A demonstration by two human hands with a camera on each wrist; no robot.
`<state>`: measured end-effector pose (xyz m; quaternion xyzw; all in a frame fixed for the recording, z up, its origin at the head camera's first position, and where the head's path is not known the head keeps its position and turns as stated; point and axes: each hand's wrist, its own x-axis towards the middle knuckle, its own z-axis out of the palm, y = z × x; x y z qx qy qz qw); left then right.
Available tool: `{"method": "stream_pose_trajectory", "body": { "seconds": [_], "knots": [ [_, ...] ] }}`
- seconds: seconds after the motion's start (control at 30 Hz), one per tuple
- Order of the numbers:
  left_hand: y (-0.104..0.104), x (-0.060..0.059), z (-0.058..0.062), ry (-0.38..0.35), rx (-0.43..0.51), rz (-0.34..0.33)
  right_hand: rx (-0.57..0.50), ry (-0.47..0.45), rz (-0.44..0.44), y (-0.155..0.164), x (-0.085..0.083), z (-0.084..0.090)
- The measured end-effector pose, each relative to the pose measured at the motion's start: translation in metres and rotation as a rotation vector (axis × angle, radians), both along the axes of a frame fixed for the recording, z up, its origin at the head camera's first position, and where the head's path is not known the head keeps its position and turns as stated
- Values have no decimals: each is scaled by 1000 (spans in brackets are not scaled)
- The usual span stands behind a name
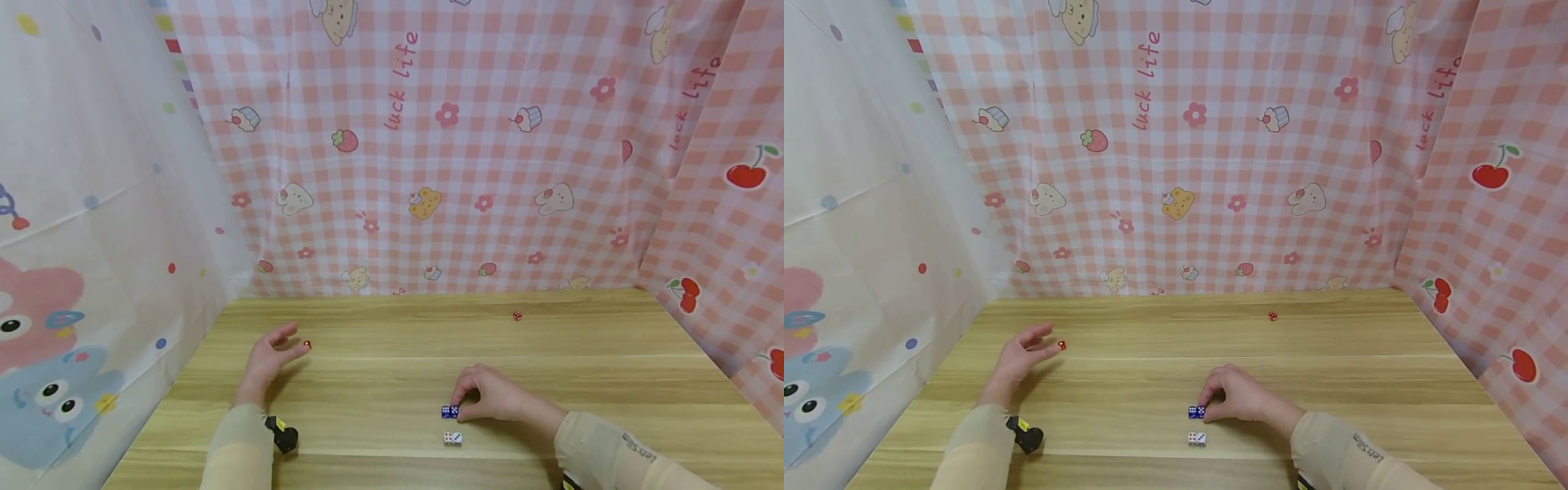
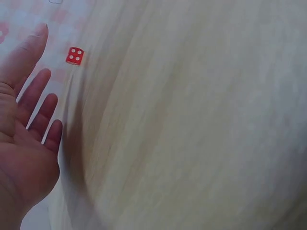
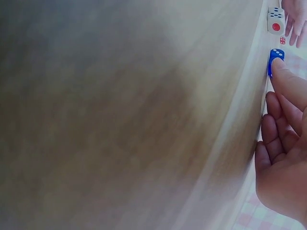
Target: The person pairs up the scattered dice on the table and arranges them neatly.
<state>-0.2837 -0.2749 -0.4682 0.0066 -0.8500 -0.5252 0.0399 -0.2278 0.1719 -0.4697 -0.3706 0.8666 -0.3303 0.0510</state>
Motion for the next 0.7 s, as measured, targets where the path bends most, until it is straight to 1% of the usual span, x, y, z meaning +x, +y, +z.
{"method": "stream_pose_trajectory", "body": {
  "seconds": [0.1,0.33,0.57,0.7],
  "knots": [
    [3,0,-1,14,-6,10,0,3,-1,0,0,0],
    [9,-2,-4,6,-8,63,1,7,5,0,0,-1],
    [13,-4,-8,36,-48,113,4,7,11,0,-1,-1],
    [15,-4,-8,47,-65,123,0,11,12,0,-1,-1]
  ]
}}
